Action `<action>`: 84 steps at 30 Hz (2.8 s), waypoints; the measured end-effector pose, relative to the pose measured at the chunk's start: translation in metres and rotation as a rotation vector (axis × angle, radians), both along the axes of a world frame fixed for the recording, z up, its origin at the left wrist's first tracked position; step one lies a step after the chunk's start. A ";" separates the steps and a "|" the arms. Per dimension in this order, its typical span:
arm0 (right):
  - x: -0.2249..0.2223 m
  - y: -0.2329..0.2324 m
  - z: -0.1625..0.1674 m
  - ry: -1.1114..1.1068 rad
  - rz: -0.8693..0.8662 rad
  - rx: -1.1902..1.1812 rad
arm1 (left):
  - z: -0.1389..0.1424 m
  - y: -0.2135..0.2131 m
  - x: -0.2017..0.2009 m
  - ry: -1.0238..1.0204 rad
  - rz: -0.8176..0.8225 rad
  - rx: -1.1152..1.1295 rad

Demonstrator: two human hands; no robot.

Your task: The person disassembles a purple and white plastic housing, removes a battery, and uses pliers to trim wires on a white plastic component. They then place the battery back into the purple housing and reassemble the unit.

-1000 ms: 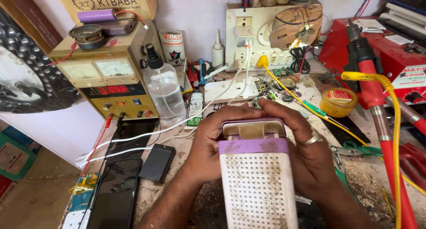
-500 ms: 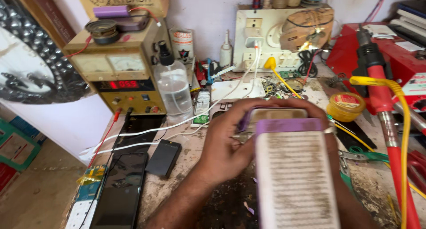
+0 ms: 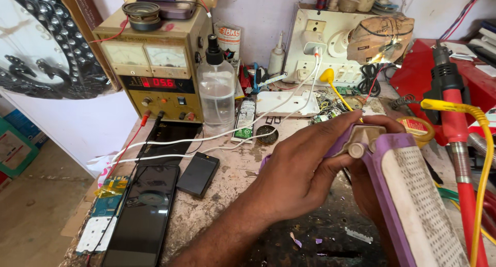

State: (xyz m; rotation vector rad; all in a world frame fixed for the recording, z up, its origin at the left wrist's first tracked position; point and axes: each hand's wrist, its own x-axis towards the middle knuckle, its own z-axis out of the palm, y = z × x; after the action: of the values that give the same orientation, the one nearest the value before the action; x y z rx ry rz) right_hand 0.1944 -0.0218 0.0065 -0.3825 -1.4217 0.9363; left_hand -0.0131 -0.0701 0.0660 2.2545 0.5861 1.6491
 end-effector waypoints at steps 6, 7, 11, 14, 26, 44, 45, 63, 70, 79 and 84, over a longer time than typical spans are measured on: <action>0.000 -0.001 -0.006 -0.006 0.007 0.003 | 0.001 0.005 -0.004 -0.008 -0.034 -0.087; 0.000 -0.002 -0.007 -0.008 0.005 0.004 | 0.000 0.006 -0.005 -0.008 -0.043 -0.126; -0.002 0.000 -0.010 0.006 0.047 -0.029 | -0.005 0.008 0.001 -0.075 -0.002 -0.101; -0.002 0.002 -0.013 -0.022 0.000 -0.016 | -0.007 0.008 0.007 -0.106 0.033 -0.106; -0.010 -0.006 0.010 0.082 0.090 -0.187 | 0.011 0.009 -0.005 -0.008 0.044 -0.342; -0.017 -0.010 0.018 0.218 0.051 -0.264 | -0.003 0.011 0.008 -0.042 0.073 -0.187; -0.016 -0.010 0.018 0.220 0.060 -0.260 | -0.005 0.011 0.009 -0.037 0.077 -0.143; -0.025 -0.016 0.021 0.233 0.040 -0.280 | -0.015 0.005 0.023 -0.092 0.230 -0.106; -0.020 -0.012 0.021 0.271 -0.033 -0.296 | -0.013 0.015 0.013 -0.021 0.106 -0.042; -0.011 -0.016 0.028 0.238 -0.066 -0.323 | -0.010 0.027 -0.006 -0.037 -0.332 -0.553; -0.007 -0.020 0.030 0.150 0.001 -0.348 | -0.005 0.024 -0.016 0.033 -0.260 -0.525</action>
State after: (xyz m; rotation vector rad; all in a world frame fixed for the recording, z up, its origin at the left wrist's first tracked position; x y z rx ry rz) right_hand 0.1871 -0.0418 0.0364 -0.5574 -1.1225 1.1924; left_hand -0.0291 -0.0456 0.0609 1.8805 0.6164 1.1685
